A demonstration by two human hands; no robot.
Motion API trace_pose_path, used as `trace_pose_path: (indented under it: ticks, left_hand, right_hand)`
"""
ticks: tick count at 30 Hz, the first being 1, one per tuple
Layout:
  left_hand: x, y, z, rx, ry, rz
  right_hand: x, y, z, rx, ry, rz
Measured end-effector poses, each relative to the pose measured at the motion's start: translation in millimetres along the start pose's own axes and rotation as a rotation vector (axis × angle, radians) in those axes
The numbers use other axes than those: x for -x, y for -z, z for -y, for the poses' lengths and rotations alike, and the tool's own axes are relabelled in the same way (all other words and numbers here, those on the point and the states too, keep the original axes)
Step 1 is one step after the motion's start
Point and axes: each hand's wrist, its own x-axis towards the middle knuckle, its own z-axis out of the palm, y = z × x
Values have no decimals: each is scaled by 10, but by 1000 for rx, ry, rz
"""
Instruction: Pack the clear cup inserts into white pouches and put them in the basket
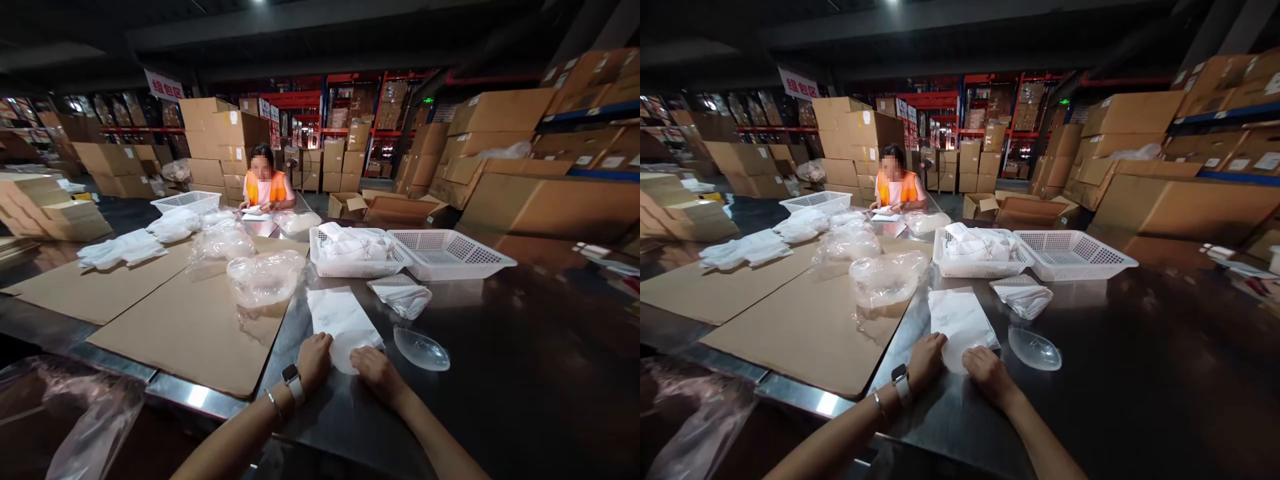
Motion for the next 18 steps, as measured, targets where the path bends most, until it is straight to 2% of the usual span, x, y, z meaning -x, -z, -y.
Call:
trace_pose_path:
  ticks: [5, 9, 12, 16, 18]
  left_hand:
    - [-10, 42, -75, 59, 7, -53]
    - [-40, 65, -114, 234, 22, -146]
    - [-86, 118, -115, 340, 60, -142]
    - [-185, 336, -190, 270, 86, -124]
    - [-280, 453, -315, 99, 39, -123]
  right_hand:
    - [-120, -22, -68, 235, 12, 119]
    - [-232, -121, -116, 317, -95, 188]
    - [-282, -255, -98, 329, -177, 196]
    - [-235, -478, -59, 272, -214, 184]
    - [-180, -596, -61, 235, -220, 168]
